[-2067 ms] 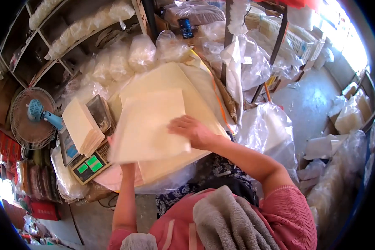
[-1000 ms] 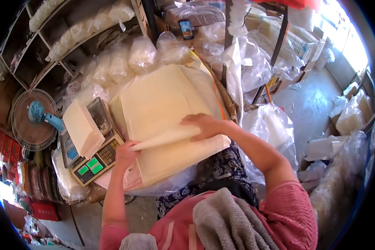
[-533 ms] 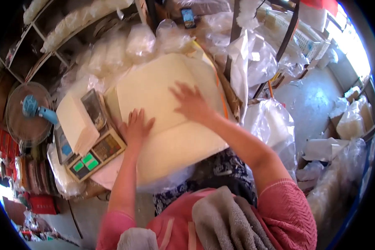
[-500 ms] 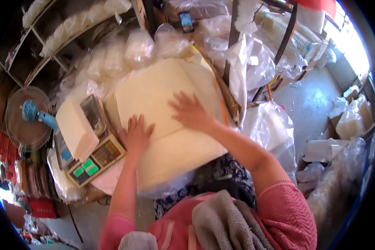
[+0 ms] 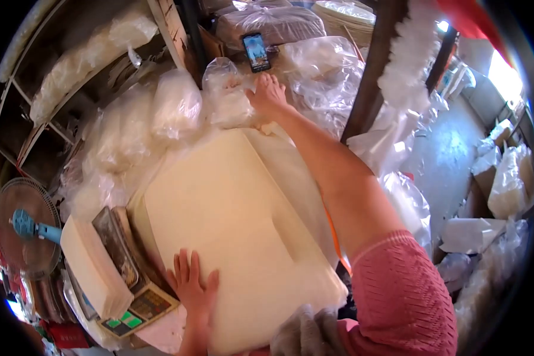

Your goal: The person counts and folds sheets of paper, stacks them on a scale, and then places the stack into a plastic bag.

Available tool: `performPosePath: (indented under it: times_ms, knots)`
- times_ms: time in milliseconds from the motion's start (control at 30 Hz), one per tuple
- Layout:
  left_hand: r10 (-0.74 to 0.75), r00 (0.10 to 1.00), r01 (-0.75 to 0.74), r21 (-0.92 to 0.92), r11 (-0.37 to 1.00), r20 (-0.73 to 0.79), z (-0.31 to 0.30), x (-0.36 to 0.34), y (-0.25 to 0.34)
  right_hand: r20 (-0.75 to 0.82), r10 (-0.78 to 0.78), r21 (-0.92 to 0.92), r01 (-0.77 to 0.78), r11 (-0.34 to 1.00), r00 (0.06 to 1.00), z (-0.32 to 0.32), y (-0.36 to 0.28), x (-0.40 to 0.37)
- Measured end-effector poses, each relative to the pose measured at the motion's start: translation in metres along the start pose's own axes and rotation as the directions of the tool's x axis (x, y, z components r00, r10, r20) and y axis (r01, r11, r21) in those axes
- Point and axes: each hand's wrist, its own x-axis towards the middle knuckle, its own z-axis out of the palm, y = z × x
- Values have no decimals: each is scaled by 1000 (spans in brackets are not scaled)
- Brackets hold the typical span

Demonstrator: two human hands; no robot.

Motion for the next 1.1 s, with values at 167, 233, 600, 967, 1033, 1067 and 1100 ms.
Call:
performPosePath:
  times_ms: [167,233,600,967,1033,1067,1100]
  knots:
    - [-3,999,4,-22,1000,52,-2,6,1,-25,65,-101,-67,993,998,39,34,81]
    - [7,997,-6,-19,1000,72,-3,10,3,9,71,-133,-69,989,997,49,38,102]
    - [-5,988,10,-28,1000,153,-8,19,7,-169,61,-32,-67,997,984,117,55,182]
    - [39,999,-40,62,997,18,5,2,-3,-154,-106,435,163,886,982,71,-65,36]
    - [38,999,-39,59,997,16,1,1,0,-52,-241,536,231,812,969,47,-89,-30]
    - [34,999,-35,55,998,20,-1,1,2,9,-331,584,264,767,944,35,-97,-60]
    - [40,999,-40,61,997,-1,-3,1,5,41,-396,555,309,772,917,19,-105,-92]
